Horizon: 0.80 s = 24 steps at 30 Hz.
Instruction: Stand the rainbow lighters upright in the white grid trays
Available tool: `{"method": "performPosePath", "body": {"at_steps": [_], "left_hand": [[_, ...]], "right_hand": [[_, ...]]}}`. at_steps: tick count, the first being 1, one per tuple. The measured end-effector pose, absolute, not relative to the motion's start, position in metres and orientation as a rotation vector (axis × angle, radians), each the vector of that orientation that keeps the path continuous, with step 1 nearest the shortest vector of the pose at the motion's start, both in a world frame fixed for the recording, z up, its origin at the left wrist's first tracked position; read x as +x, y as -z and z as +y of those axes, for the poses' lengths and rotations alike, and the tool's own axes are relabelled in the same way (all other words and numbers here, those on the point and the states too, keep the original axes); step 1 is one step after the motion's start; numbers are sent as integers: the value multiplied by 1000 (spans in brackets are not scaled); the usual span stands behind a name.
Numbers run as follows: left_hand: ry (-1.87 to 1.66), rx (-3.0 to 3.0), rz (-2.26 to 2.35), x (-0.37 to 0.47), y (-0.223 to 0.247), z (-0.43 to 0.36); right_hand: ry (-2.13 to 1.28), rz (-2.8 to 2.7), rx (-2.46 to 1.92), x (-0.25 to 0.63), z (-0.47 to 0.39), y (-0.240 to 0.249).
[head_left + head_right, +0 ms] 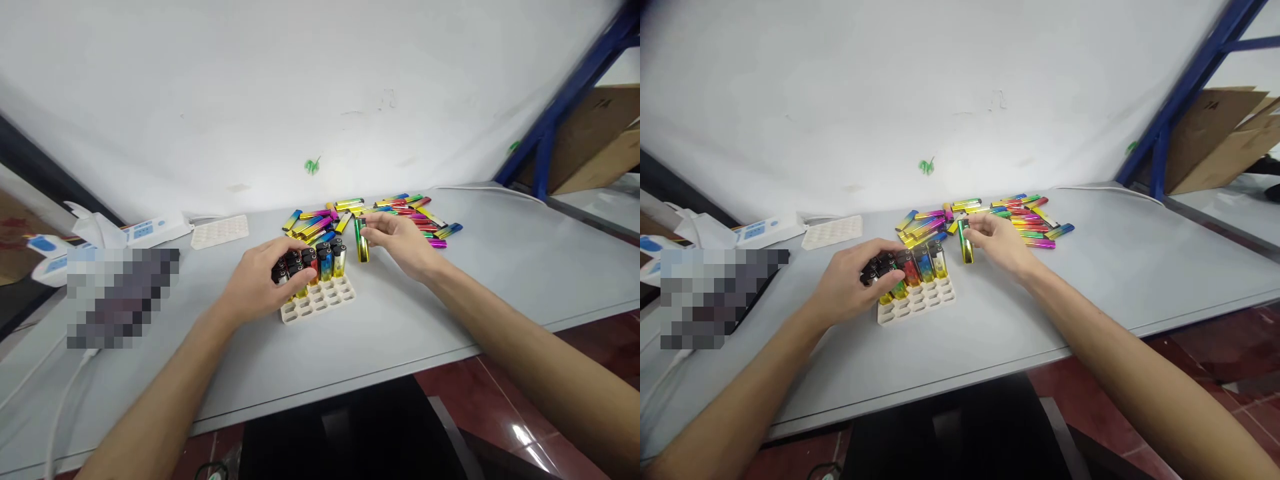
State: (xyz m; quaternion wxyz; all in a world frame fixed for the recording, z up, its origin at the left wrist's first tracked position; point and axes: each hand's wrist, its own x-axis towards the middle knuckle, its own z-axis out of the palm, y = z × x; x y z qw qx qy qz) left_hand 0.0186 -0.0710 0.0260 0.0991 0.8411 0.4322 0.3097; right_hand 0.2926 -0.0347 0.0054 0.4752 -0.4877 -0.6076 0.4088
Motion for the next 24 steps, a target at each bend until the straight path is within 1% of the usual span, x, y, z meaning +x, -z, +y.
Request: {"method": "performPosePath", "body": {"at_steps": [3,6,15,24], "left_hand": [[-919,2495,1277,18,-24,-70],[-919,2483,1291,19,-24,-70],[-906,2501,1286,20,-25,-70],[-915,2505,1278,19,-24,-70]], "right_hand": [[-1188,-1337,-1179,289,-37,-8],[-1276,-1241,-1176,285,-41,-12],[-1337,-1247,-1115,284,-45,-18],[-1412,-1078,-1181,284,-42,-22]]}}
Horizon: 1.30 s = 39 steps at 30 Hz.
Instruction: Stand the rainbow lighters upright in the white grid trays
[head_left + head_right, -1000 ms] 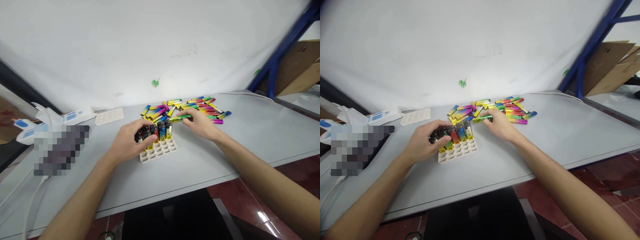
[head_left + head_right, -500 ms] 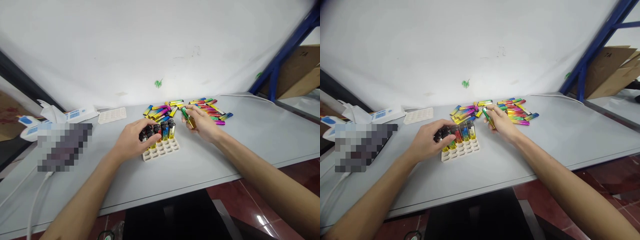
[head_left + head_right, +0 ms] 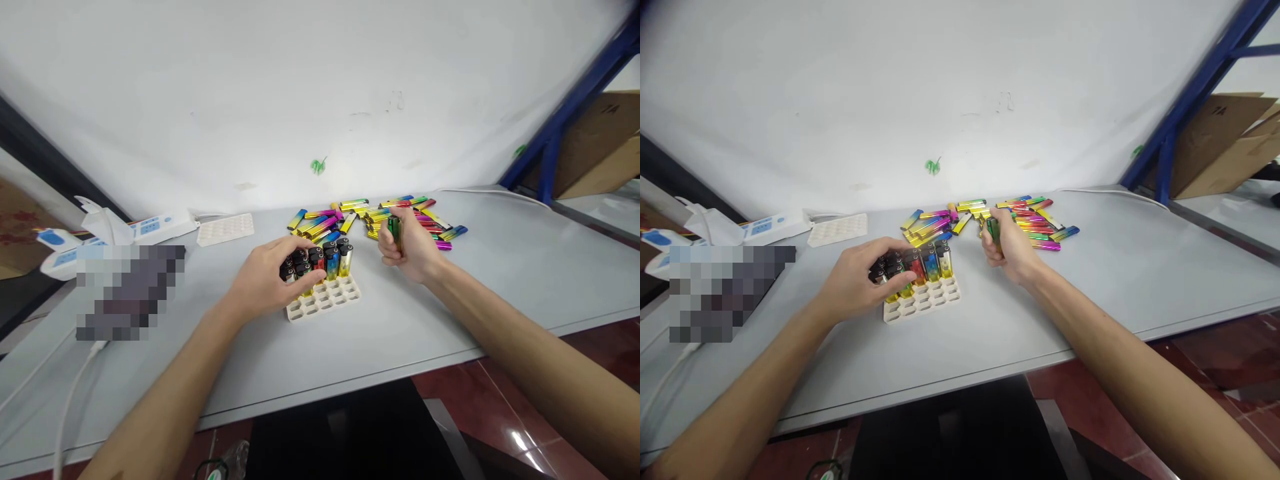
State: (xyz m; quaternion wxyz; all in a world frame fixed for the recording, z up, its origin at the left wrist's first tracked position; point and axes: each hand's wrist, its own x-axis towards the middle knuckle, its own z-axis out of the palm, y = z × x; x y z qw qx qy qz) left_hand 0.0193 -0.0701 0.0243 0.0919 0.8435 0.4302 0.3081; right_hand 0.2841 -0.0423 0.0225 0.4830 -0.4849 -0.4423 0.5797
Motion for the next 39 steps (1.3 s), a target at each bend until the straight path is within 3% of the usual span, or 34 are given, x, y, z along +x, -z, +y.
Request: {"method": "performPosePath", "body": {"at_steps": [30,39], "left_hand": [[-909,2553,1267,18,-25,-71],[-832,2543,1247,17,-30,-72]], "right_hand": [[-1459,-1046,-1196,282,-41,-17],[-1273,-1474,-933,292,-48,-21]]}}
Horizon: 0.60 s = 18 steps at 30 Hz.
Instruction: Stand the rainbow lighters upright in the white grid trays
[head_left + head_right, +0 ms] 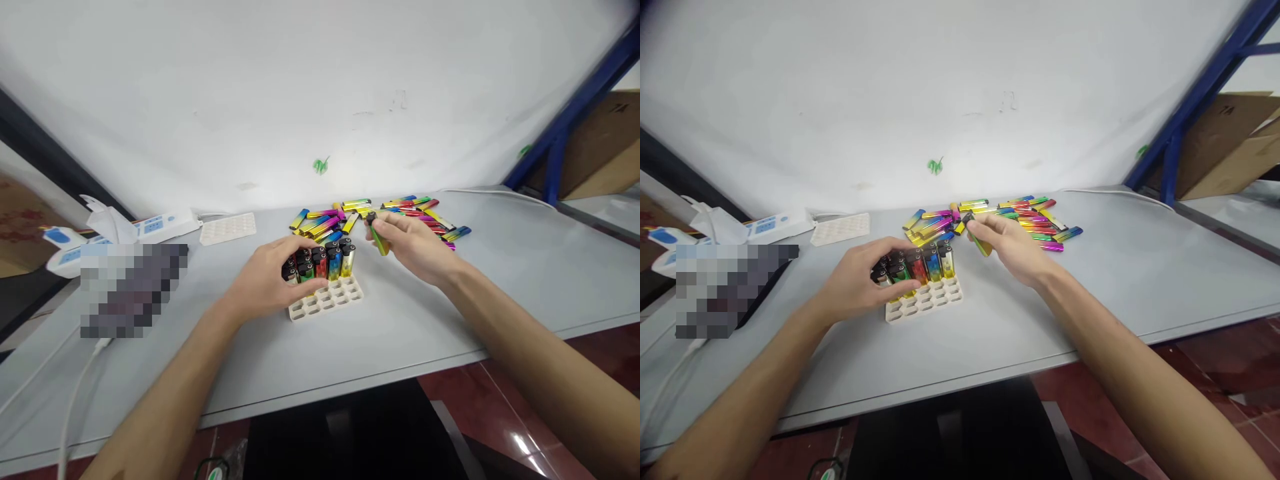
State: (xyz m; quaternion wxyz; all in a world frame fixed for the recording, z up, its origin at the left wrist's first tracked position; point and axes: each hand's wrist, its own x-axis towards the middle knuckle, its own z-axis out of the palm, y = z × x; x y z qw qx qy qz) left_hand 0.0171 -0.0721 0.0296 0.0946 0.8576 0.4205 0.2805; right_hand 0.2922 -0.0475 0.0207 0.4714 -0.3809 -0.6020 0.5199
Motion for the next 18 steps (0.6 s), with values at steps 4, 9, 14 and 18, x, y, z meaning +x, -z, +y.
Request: {"method": "performPosePath", "body": {"at_steps": [4,9,14,18], "left_hand": [[-782,2532,1266,17,-31,-73],[-760,2545,1271,17,-31,-72],[-788,2567,1233,17,-30,-71],[-784,2568,1229,18,-30,-71]], "right_hand": [[-1231,-1576,-864,300,-49,-26],[-1005,-1654,-781,283,-66,-31],[-558,-1878,-807,255,-86,-19],[-467,-2034,-875,245,-90,-5]]}}
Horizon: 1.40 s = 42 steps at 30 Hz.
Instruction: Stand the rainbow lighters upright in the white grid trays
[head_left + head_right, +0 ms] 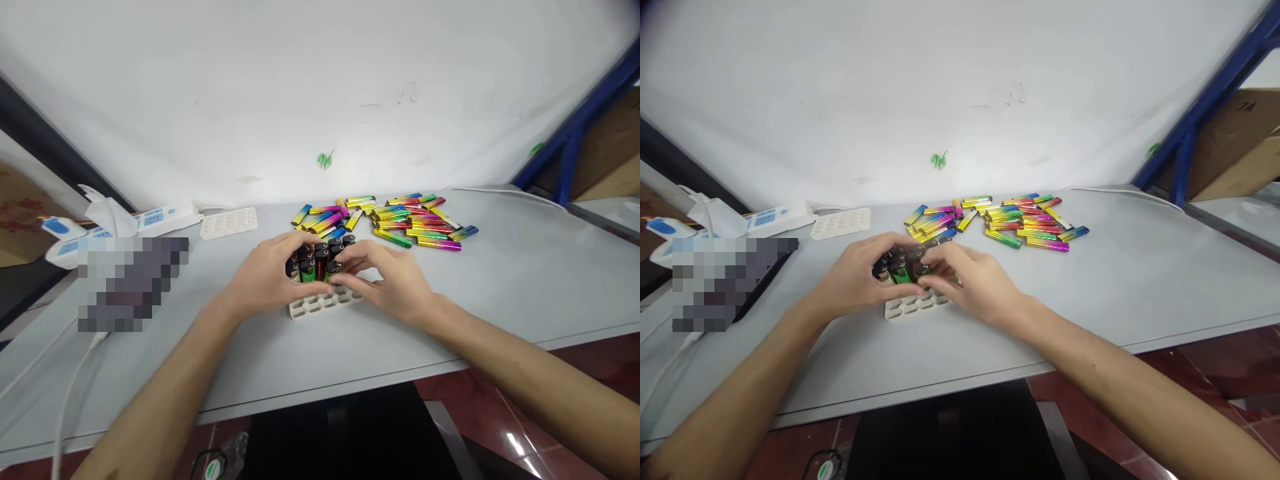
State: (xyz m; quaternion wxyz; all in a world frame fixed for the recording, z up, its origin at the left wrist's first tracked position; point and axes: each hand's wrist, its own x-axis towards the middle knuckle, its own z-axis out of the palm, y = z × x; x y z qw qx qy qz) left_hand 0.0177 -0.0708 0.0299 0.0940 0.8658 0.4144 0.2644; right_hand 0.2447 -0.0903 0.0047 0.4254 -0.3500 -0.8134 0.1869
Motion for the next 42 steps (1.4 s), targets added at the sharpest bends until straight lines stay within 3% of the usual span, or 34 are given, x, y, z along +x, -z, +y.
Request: {"method": "performPosePath", "body": {"at_steps": [8,16,24,32,42], "left_hand": [[-790,2579,1229,17,-28,-70],[-792,2586,1261,19,-30,-72],[-803,2575,1303,18,-27,-71],[-816,2574,1291,18,-28,-71],[-823,2563,1285,18,-28,-71]], "right_hand": [[-388,-2086,-869,240,-87,1],[23,-2145,-883,245,-84,-9],[328,-2009,-1758,312,-35,-4],[93,-2228,-1844,314,-31,2],[-599,-1663,-1490,293,-39,-12]]}}
